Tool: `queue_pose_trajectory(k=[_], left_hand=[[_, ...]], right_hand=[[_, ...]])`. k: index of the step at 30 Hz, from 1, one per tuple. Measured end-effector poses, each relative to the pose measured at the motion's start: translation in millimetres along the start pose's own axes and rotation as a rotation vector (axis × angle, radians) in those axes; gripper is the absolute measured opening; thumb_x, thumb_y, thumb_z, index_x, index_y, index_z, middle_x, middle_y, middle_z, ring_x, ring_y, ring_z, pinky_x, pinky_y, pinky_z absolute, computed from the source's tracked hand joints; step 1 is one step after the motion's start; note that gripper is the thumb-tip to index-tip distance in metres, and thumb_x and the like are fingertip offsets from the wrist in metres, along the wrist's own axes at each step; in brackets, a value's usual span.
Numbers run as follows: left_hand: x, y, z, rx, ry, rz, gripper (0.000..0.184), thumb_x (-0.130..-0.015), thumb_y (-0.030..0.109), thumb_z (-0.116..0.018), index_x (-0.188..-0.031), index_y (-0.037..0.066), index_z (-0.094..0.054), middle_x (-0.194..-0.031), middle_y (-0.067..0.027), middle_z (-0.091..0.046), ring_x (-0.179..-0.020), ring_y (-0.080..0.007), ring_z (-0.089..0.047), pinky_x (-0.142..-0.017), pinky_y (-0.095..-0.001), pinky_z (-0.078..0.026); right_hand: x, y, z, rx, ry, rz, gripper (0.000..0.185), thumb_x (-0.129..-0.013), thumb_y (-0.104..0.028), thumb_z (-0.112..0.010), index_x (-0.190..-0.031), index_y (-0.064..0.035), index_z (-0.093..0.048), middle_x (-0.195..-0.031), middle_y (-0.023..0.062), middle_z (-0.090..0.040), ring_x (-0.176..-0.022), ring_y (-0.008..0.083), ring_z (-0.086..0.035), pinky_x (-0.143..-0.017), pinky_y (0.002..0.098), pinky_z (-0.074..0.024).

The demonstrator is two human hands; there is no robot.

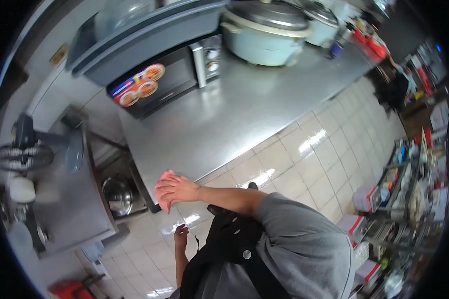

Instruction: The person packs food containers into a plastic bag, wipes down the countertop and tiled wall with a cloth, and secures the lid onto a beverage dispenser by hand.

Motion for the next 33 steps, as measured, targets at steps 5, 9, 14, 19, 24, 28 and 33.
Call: queue_pose_trajectory(k=[5,9,14,19,24,28,33], left_hand=[[-27,28,-9,-0.146,-0.014,-0.14,0.03,-0.086,0.018,-0.062,-0.113,0.004,-0.063,-0.087,-0.0113,-0.068,-0.079,-0.0195,-0.064,-0.072,-0.032,-0.052],[-37,39,-47,-0.351,-0.089,-0.179,0.031,-0.084,0.02,-0.063,-0.111,0.007,-0.064,-0.089,-0.0135,-0.069,-0.082,-0.0247,-0.066,-0.075,-0.0353,-0.052],[-41,104,-140,-0.416,-0.2,-0.304,0.029,-0.086,0.021,-0.062,-0.111,0.006,-0.063,-0.094,-0.0148,-0.069,-0.089,-0.0255,-0.067,-0.077,-0.0352,-0.053],[-24,204,-269,-0.361,-0.354,-0.462,0.029,-0.09,0.019,-0.061,-0.113,0.001,-0.061,-0.102,-0.0143,-0.067,-0.095,-0.0228,-0.065,-0.079,-0.0341,-0.053],[-3,317,-384,-0.219,-0.48,-0.563,0.026,-0.093,0.015,-0.058,-0.113,0.0,-0.06,-0.102,-0.0123,-0.067,-0.093,-0.0187,-0.065,-0.08,-0.0301,-0.052],[26,432,-423,-0.039,-0.417,-0.687,0.021,-0.096,0.009,-0.052,-0.112,-0.002,-0.059,-0.102,-0.011,-0.067,-0.093,-0.0152,-0.064,-0.082,-0.0274,-0.05],[37,477,-436,0.112,-0.283,-0.68,0.018,-0.096,0.005,-0.049,-0.109,-0.003,-0.059,-0.098,-0.0103,-0.066,-0.09,-0.0151,-0.063,-0.083,-0.0275,-0.05]], right_hand=[[102,78,114,0.264,-0.073,0.005,0.051,-0.073,-0.04,-0.07,-0.119,-0.0236,-0.058,-0.139,0.0025,-0.044,-0.136,0.0234,-0.033,-0.111,0.0476,-0.0261],[239,181,250,0.489,-0.077,-0.452,0.064,-0.068,-0.036,-0.076,-0.127,-0.0269,-0.055,-0.141,0.0029,-0.043,-0.135,0.0273,-0.034,-0.108,0.0459,-0.032],[431,266,367,0.895,-0.004,-0.837,0.055,-0.073,-0.022,-0.071,-0.126,-0.021,-0.056,-0.134,0.0086,-0.05,-0.126,0.0327,-0.045,-0.096,0.0466,-0.0427],[604,291,322,-0.488,0.7,-1.707,0.049,-0.094,-0.044,-0.049,-0.122,-0.0047,-0.057,-0.119,0.0141,-0.06,-0.111,0.0272,-0.058,-0.09,0.0403,-0.048],[452,229,376,-1.444,0.792,-1.124,0.041,-0.098,-0.028,-0.047,-0.133,-0.0069,-0.044,-0.12,0.012,-0.06,-0.105,0.0169,-0.061,-0.085,0.0281,-0.0509],[426,275,428,-1.254,0.961,-1.064,0.05,-0.095,-0.032,-0.051,-0.137,-0.0062,-0.038,-0.129,0.017,-0.054,-0.115,0.0222,-0.056,-0.092,0.0322,-0.048],[426,316,471,0.129,0.603,-1.104,0.052,-0.091,-0.036,-0.054,-0.132,-0.0041,-0.044,-0.133,0.021,-0.046,-0.127,0.0349,-0.044,-0.103,0.0455,-0.0387]])
Point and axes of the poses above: each hand's wrist, its own x-axis away from the middle knuckle, its own z-axis out of the back of the hand, y = z × x, the point moved 10 cm from there along -x, towards the middle knuckle
